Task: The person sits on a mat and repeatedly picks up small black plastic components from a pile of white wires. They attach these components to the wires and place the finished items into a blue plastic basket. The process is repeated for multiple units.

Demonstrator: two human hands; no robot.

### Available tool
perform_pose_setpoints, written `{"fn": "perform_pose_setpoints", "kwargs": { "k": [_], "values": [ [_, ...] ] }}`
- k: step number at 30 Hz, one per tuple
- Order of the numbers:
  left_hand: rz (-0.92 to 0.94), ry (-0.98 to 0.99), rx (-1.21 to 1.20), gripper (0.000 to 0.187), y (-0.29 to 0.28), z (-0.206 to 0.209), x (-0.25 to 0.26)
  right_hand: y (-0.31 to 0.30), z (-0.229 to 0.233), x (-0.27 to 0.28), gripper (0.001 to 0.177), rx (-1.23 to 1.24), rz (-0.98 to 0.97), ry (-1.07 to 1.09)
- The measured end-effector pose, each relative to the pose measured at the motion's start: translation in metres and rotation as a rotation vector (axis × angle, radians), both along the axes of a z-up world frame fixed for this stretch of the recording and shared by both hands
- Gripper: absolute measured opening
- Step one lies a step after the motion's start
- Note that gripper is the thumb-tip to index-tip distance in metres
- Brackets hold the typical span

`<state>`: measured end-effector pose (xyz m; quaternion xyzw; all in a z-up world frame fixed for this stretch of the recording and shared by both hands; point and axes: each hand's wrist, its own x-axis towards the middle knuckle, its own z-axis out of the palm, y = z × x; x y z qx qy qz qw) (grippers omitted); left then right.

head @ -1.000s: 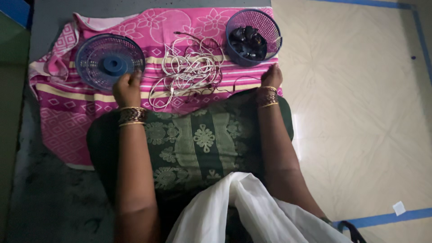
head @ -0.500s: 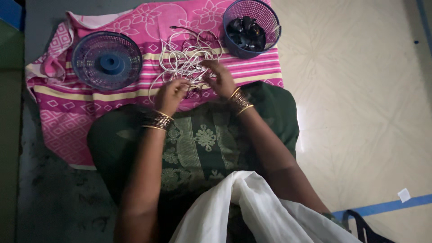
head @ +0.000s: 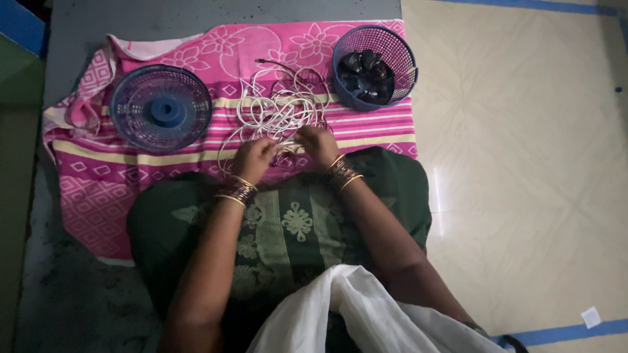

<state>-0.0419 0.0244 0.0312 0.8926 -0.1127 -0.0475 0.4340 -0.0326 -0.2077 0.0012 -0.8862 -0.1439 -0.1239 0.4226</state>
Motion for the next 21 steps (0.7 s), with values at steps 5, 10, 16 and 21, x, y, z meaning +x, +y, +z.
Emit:
{"fn": "perform_pose_setpoints", "kwargs": {
  "k": [5, 10, 16, 21],
  "values": [
    [0.032, -0.041, -0.125, 0.019, 0.009, -0.007, 0.015, -0.031, 0.002, 0.019, 0.023, 0.224, -0.309, 0.165],
    [-0.074, -0.170, -0.228, 0.016, 0.008, -0.012, 0.013, -0.013, 0.027, 0.006, 0.033, -0.120, -0.244, -0.334],
    [-0.122, -0.158, 0.155, 0.010, -0.004, -0.007, 0.005, 0.024, 0.029, -0.012, 0.025, -0.140, 0.205, -0.160],
    [-0.113, -0.322, 0.134, 0.010, -0.005, -0.022, 0.004, 0.015, -0.005, -0.012, 0.020, -0.161, 0.181, 0.164]
  ]
}}
